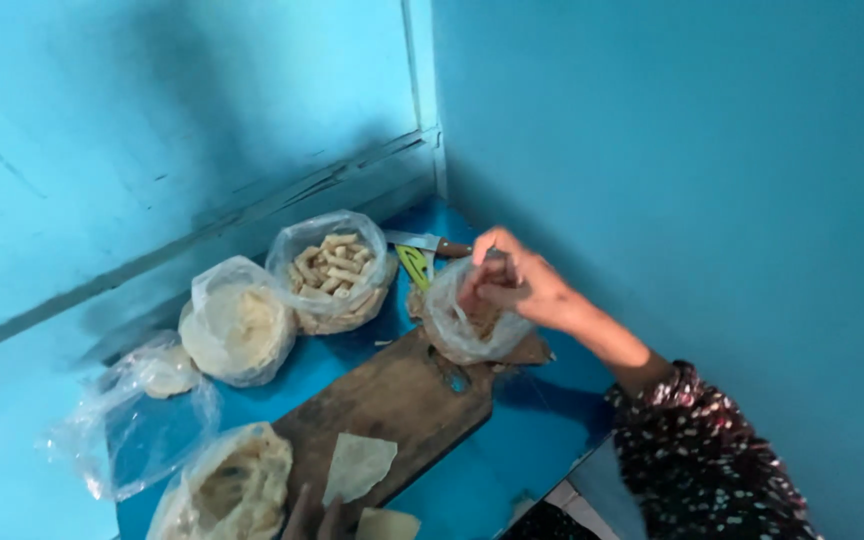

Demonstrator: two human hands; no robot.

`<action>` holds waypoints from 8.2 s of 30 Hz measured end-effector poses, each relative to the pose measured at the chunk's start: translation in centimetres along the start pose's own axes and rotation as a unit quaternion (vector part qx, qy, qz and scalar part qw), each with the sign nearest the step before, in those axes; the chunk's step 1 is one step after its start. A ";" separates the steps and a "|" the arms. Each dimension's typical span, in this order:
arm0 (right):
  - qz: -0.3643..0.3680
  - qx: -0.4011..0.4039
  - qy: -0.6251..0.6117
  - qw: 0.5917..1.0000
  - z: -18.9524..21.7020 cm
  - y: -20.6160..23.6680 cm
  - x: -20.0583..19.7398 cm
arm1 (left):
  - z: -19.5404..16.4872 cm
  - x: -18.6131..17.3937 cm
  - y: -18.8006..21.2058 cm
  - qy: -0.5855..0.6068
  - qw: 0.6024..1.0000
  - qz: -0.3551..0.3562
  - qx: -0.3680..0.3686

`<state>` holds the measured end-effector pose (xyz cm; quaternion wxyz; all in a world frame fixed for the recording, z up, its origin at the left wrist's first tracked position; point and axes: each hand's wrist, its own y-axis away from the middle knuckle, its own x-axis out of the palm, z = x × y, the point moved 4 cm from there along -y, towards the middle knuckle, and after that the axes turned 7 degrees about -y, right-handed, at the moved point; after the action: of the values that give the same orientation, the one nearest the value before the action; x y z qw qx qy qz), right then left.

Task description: The person sits at a small blue table and folds thin square pastry wrappers over a filling, pressing the edges together by hand on a wooden board. They take wrappers and filling from plastic bags beside the board and place the folded pieces aside, repeating the folding cycle throughout the clip.

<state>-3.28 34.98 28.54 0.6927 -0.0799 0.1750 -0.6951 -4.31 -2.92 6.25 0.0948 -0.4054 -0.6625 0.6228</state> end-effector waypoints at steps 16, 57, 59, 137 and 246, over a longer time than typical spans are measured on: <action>0.159 -0.040 0.356 0.920 -2.9 0.1 0.0 | -2.5 -3.7 -1.5 0.041 0.983 0.078 -0.163; 0.191 -0.255 0.326 0.890 -2.3 4.7 22.7 | -4.6 -7.7 -10.2 0.004 0.942 0.308 -0.137; 0.178 -0.271 0.343 0.882 -1.8 5.1 22.4 | -4.7 -7.8 -10.3 0.008 0.942 0.309 -0.134; 0.163 0.093 0.407 0.894 -3.7 -1.5 0.7 | -7.4 -8.9 -12.7 0.013 0.954 0.256 -0.153; 0.257 -0.205 0.253 0.910 -1.1 1.7 19.6 | -5.6 -7.9 -13.5 0.018 0.956 0.292 -0.028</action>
<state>-2.63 15.72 24.32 0.7483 0.0059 0.4976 -0.4387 -1.29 -2.54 22.55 -0.0901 -0.5945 -0.5306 0.5974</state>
